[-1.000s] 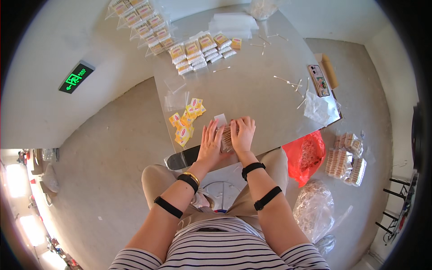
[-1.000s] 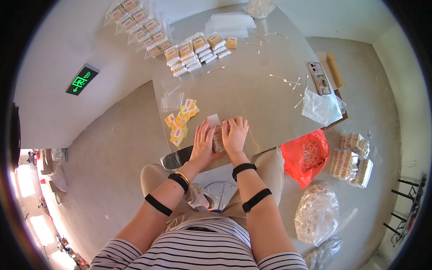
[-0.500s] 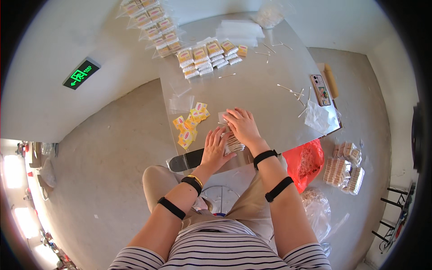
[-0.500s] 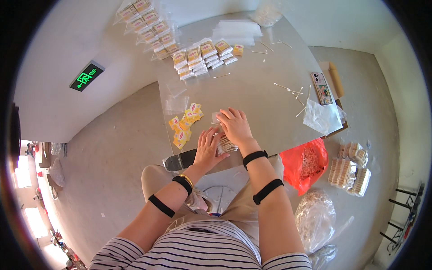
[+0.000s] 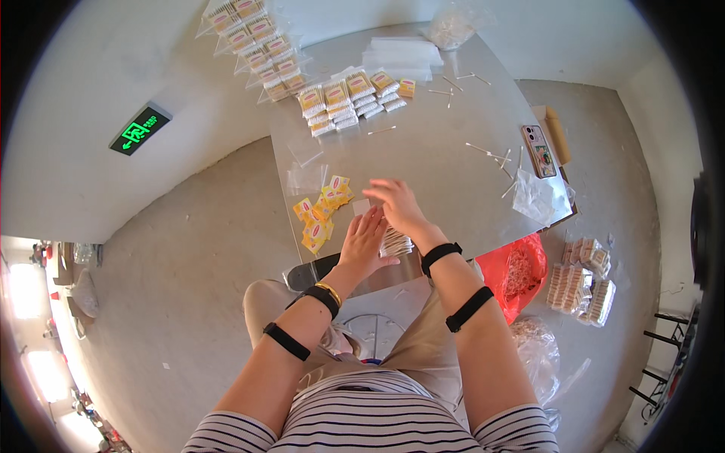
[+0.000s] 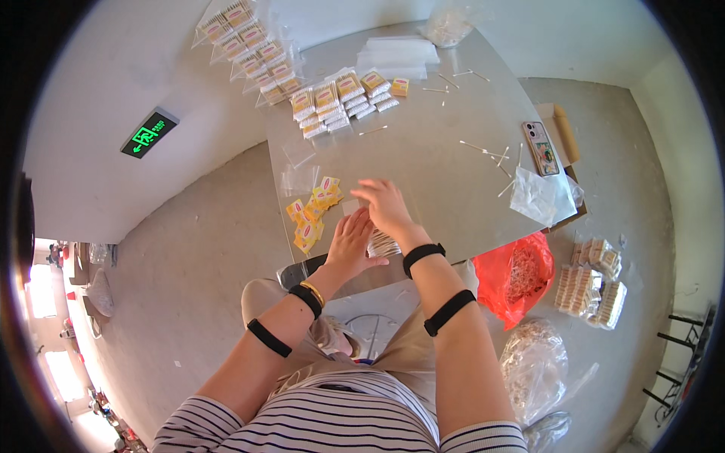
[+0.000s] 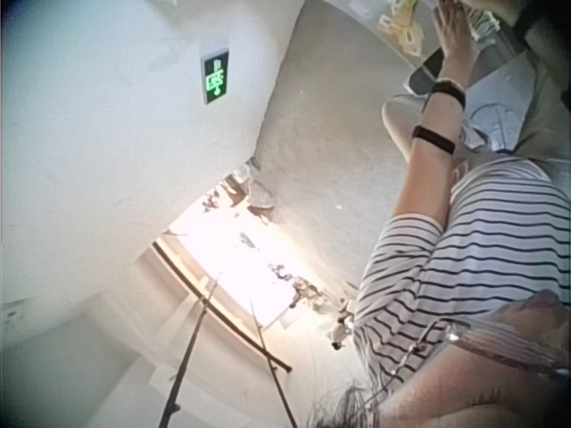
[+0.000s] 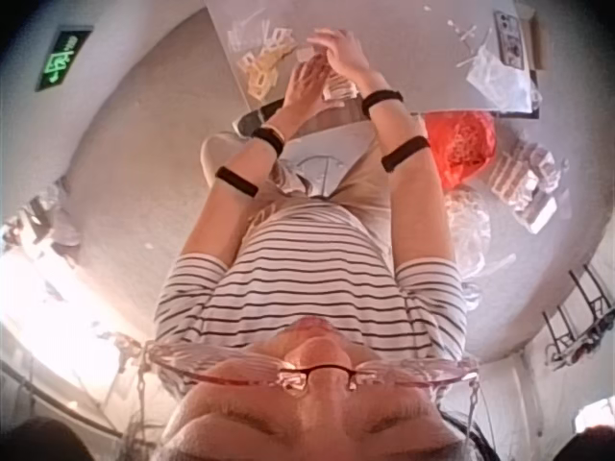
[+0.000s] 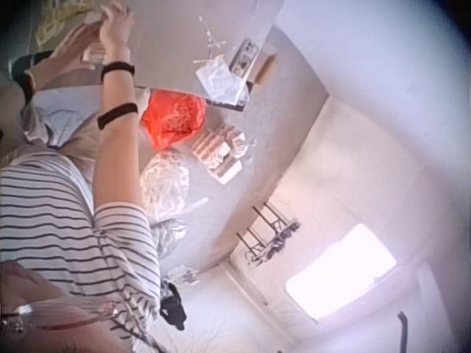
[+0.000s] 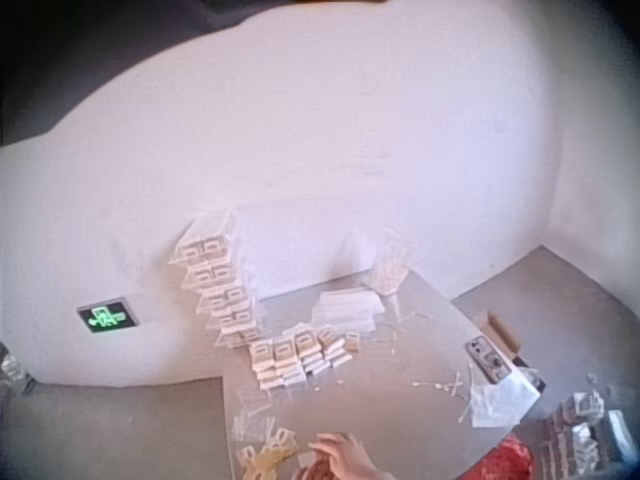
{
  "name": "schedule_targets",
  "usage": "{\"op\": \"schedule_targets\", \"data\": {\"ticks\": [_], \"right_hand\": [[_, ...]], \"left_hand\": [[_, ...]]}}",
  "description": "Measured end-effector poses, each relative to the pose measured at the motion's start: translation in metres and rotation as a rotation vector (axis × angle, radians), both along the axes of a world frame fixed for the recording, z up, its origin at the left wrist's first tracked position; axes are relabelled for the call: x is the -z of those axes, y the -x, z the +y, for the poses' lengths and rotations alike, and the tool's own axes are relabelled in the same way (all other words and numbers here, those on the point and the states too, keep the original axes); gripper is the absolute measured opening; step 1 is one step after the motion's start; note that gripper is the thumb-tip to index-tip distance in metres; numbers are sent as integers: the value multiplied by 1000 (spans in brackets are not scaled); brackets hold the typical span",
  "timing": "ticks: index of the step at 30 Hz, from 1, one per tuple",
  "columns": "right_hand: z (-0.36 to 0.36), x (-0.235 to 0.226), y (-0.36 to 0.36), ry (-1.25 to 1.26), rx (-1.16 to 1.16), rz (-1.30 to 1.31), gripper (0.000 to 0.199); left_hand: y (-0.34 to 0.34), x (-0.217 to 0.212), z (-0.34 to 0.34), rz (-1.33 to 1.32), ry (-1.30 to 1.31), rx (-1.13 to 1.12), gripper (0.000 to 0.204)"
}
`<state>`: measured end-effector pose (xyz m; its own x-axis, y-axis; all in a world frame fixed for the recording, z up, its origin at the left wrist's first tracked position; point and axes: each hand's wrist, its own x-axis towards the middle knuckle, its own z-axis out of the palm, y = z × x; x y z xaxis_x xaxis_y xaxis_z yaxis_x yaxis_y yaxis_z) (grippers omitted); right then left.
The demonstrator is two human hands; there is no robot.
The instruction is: Packing cotton swabs into small plastic bags.
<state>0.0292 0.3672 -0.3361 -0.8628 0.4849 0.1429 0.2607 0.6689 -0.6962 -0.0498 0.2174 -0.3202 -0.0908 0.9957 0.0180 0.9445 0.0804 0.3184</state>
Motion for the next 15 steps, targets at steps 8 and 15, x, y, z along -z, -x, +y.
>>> {"op": "schedule_targets", "data": {"ticks": [8,15], "right_hand": [[4,-5,-65,-37,243,47,36],[-25,-20,-86,29,279,75,35]], "left_hand": [[-4,-13,-3,-37,-10,-19,92],[2,-6,-3,-84,-82,-70,63]]}}
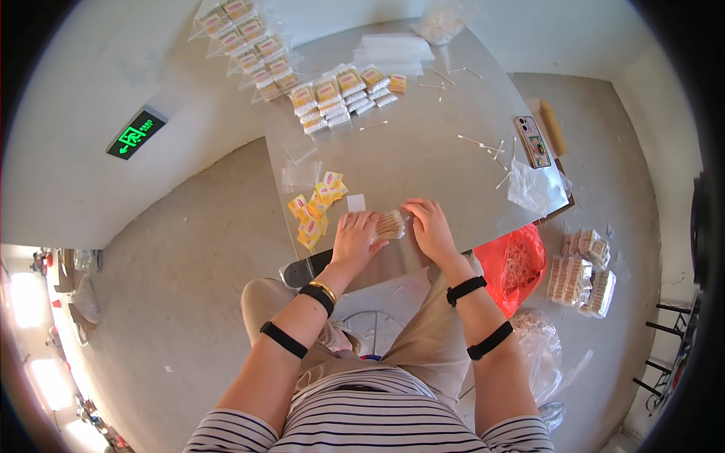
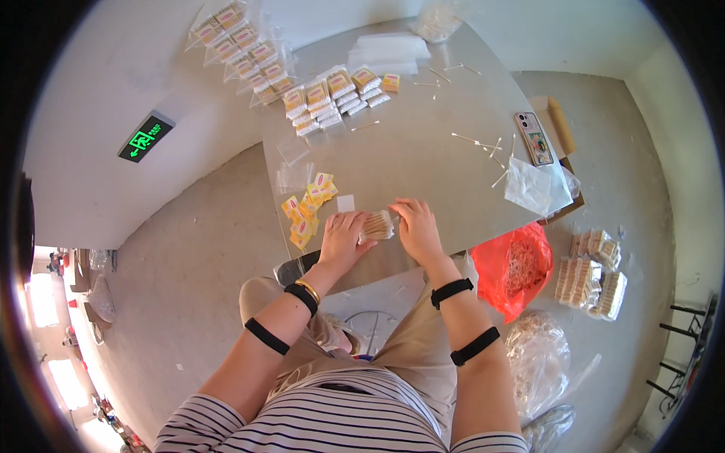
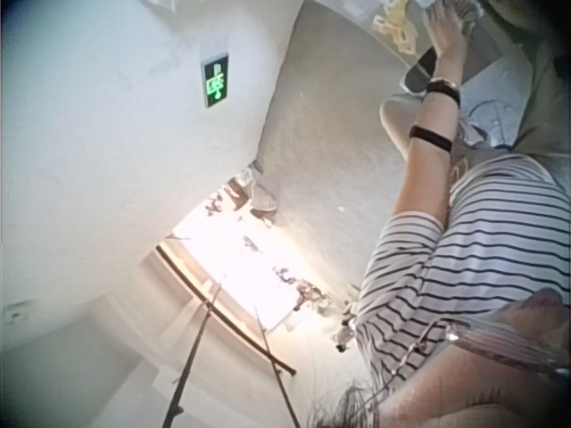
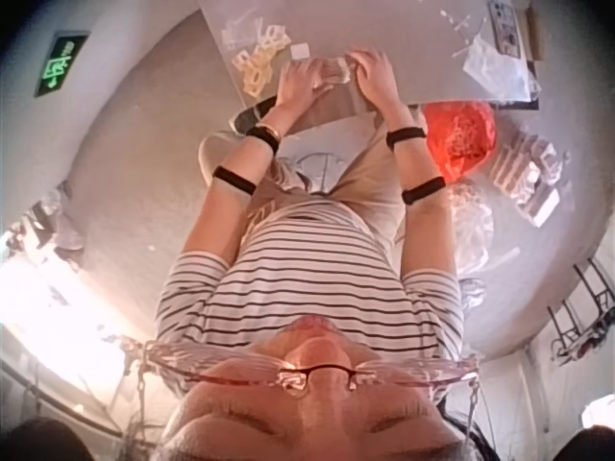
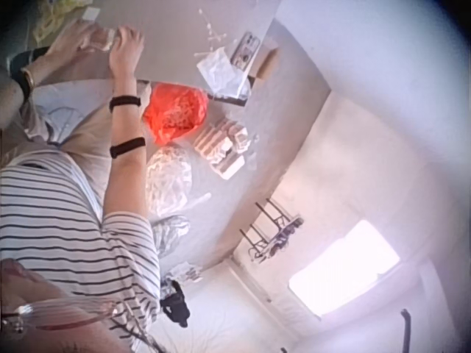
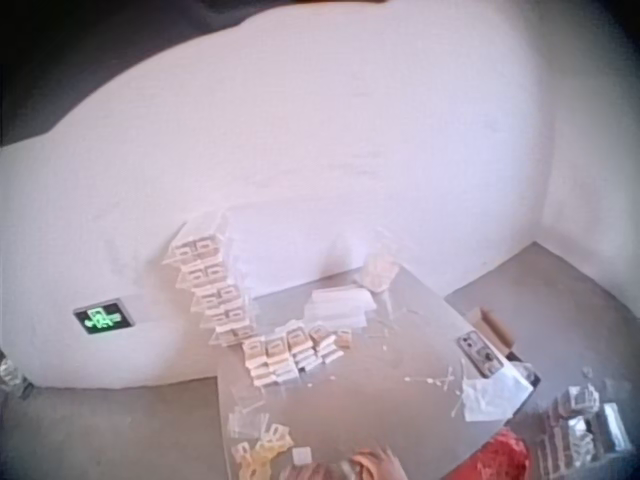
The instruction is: Packing cotton swabs into small plastic bags.
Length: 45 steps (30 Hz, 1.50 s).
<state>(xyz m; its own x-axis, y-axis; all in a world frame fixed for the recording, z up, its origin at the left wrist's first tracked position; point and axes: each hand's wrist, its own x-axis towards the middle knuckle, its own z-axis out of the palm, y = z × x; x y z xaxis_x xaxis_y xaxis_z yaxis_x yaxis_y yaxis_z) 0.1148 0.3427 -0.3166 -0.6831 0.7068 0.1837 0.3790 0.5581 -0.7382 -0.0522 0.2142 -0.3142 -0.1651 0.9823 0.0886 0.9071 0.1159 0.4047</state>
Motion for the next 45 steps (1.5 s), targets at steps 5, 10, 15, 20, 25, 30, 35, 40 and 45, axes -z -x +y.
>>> {"op": "schedule_targets", "data": {"ticks": [5,10,15,20,25,30,35,40,45], "right_hand": [[-13,-1,-9,41,56,-18,34],[-31,-1,-15,7,80,-76,37],[-44,7,-11,-3,47,-179,44],[-44,9,1,-133,48,-212,50],[-37,10,14,-185,85,-202,47],[-31,10,25,-207,97,-193,45],[-27,12,32,-174,135,-229,38],[-26,11,33,-179,110,-260,33],[-25,14,26,-199,62,-258,32]], "left_hand": [[7,-1,20,49,-37,-9,57],[15,0,33,64,-47,-37,58],[20,-7,38,85,-84,-123,60],[11,-8,26,73,-128,-66,53],[3,0,0,49,-108,-81,49],[0,6,-14,36,-86,-169,57],[0,1,-7,55,-72,-147,65],[7,-8,2,79,-47,-138,70],[10,-8,4,51,-21,-118,68]]}}
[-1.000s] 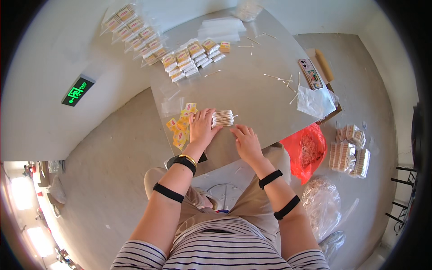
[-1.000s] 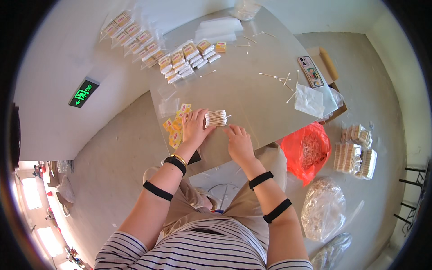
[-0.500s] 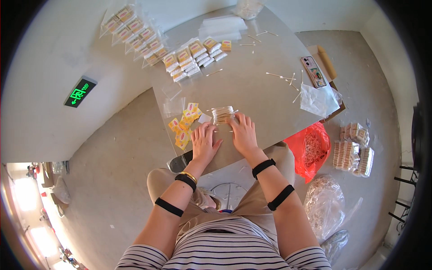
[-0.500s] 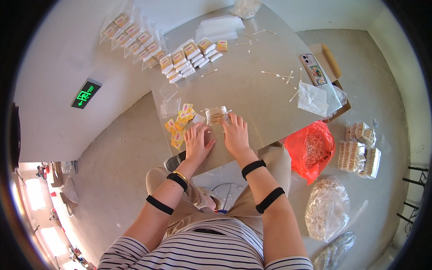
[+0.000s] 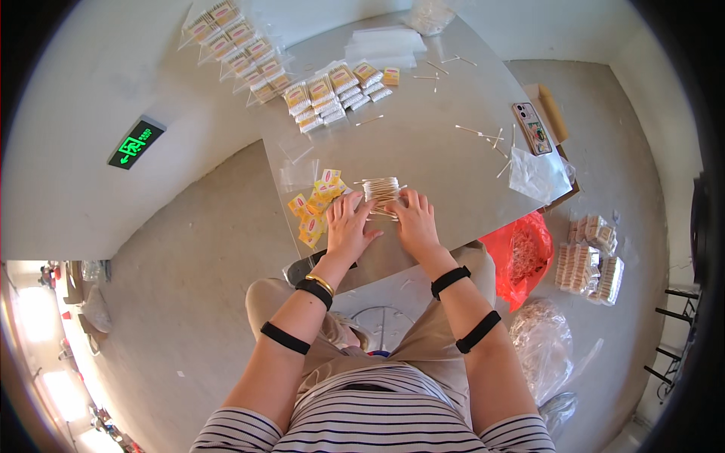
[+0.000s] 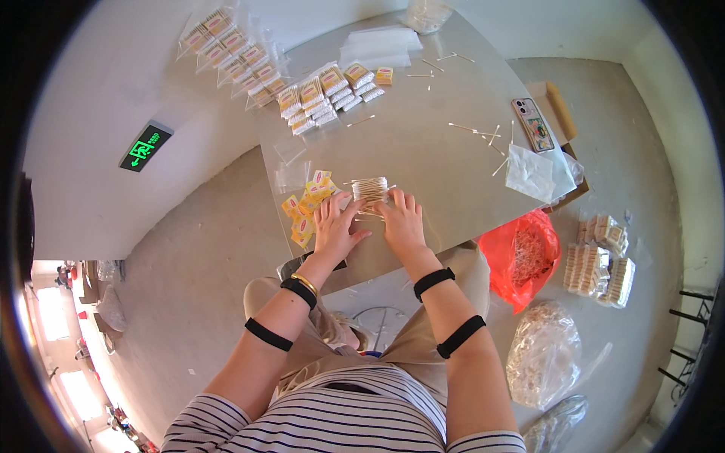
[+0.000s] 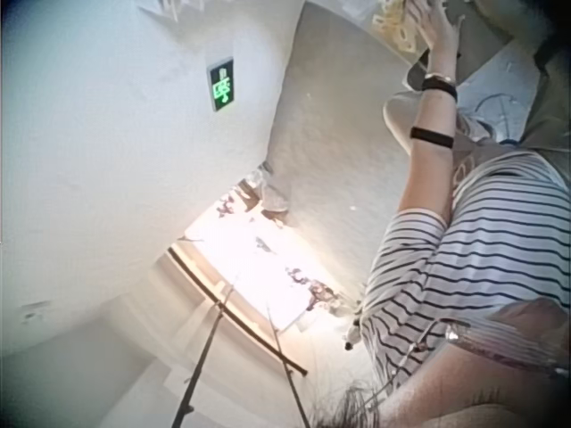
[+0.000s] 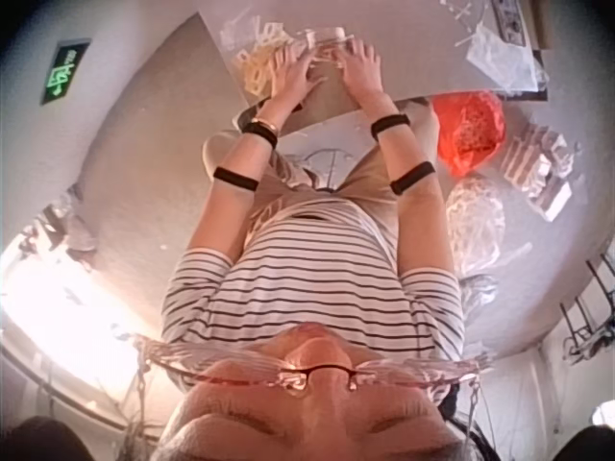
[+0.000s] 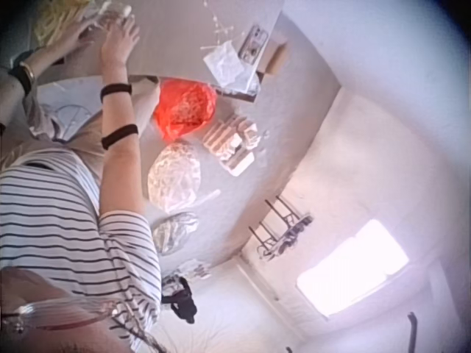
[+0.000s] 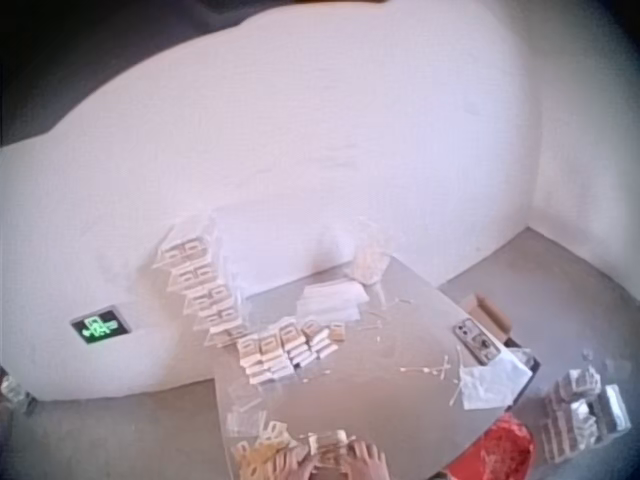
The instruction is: Packing cotton swabs into small plastic bags.
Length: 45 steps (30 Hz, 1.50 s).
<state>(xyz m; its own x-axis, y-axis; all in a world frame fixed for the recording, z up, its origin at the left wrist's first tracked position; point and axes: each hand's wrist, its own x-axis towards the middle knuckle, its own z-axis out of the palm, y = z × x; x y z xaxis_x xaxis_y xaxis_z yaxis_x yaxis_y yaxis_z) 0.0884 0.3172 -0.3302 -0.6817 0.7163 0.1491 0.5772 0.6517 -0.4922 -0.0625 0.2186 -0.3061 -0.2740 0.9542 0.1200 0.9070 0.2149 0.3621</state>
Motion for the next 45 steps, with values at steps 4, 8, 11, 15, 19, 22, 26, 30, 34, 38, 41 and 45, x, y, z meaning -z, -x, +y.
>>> {"op": "schedule_targets", "data": {"ticks": [4,8,11,15,19,22,26,30,34,38,41,45], "right_hand": [[2,-2,2,-9,14,3,34],[7,0,6,-26,42,-34,36],[10,-2,12,5,56,-44,34],[12,2,10,23,58,-31,32],[9,3,3,11,18,11,31],[8,-1,3,14,18,53,31],[8,-5,9,20,36,51,31],[8,-3,12,5,36,30,31],[8,-2,12,28,28,3,30],[9,0,10,26,36,-4,30],[12,2,11,49,56,12,33],[16,-2,14,79,73,24,36]], "left_hand": [[0,1,-2,11,-11,6,69],[1,2,1,4,18,7,70],[5,0,5,-8,49,-17,70],[6,-2,9,-29,82,-1,69],[6,3,4,-40,100,12,69],[4,3,1,-69,67,-16,70],[2,-1,3,-45,22,23,71],[3,1,3,-48,50,21,68],[4,3,3,-47,50,23,66],[5,0,5,-64,58,18,64],[3,-3,5,-71,61,30,59],[0,-4,-1,-44,27,37,52]]}}
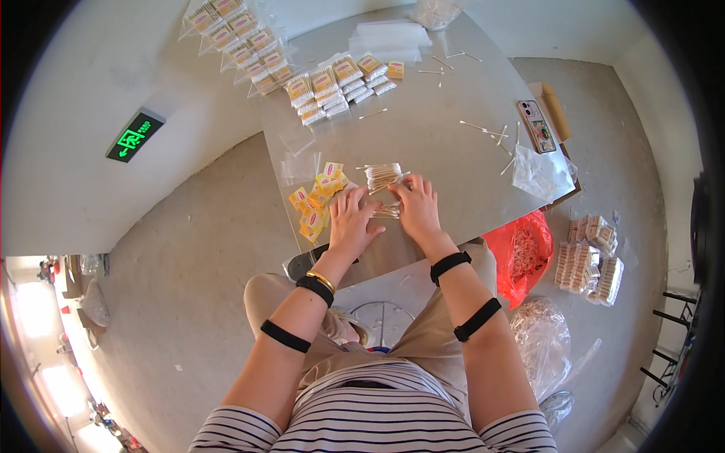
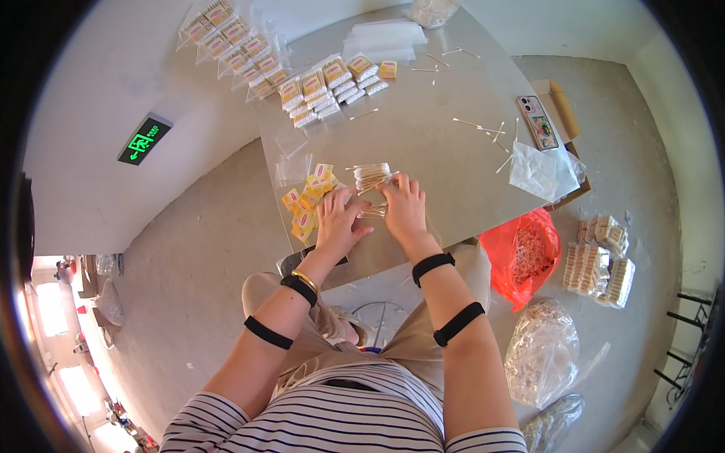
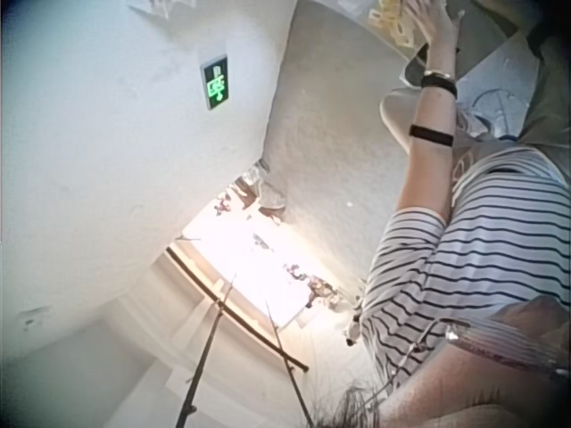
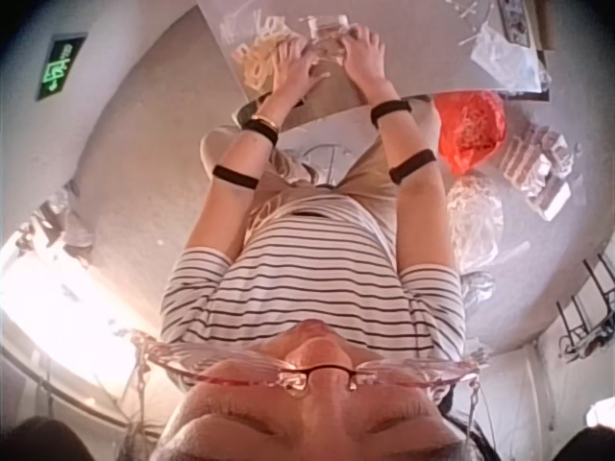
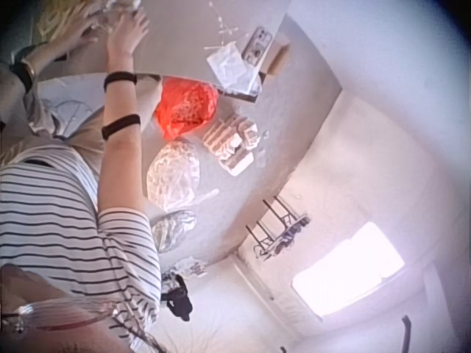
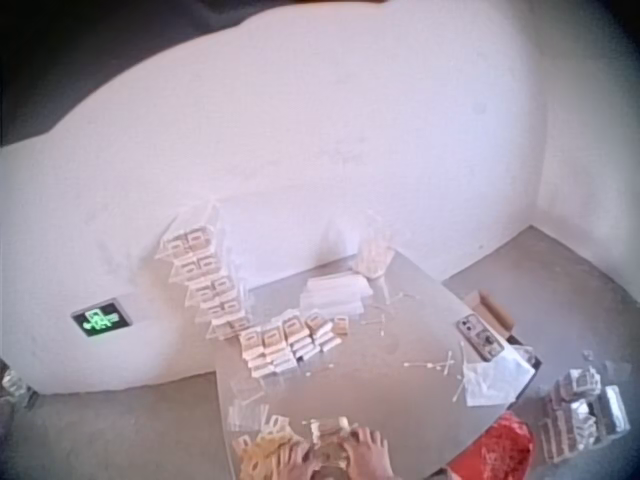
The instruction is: Packing cotton swabs into small plastic bags.
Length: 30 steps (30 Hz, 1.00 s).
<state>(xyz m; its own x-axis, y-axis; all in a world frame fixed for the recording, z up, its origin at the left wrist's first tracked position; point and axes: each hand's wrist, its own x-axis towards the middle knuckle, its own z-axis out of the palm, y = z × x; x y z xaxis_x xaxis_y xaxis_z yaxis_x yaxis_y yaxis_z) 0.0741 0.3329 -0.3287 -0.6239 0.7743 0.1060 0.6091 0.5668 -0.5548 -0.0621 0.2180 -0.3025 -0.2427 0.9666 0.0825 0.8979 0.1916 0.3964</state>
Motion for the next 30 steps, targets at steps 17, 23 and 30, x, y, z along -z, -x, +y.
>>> {"op": "schedule_targets", "data": {"ticks": [17,23,30], "right_hand": [[-25,4,-42,26,16,109,26],[-21,-8,-31,16,-34,97,32],[1,-10,0,-180,-89,36,37]], "left_hand": [[3,17,-1,-13,6,4,22],[17,10,7,-185,95,-6,19],[-12,15,-6,-96,-35,-35,44]]}}
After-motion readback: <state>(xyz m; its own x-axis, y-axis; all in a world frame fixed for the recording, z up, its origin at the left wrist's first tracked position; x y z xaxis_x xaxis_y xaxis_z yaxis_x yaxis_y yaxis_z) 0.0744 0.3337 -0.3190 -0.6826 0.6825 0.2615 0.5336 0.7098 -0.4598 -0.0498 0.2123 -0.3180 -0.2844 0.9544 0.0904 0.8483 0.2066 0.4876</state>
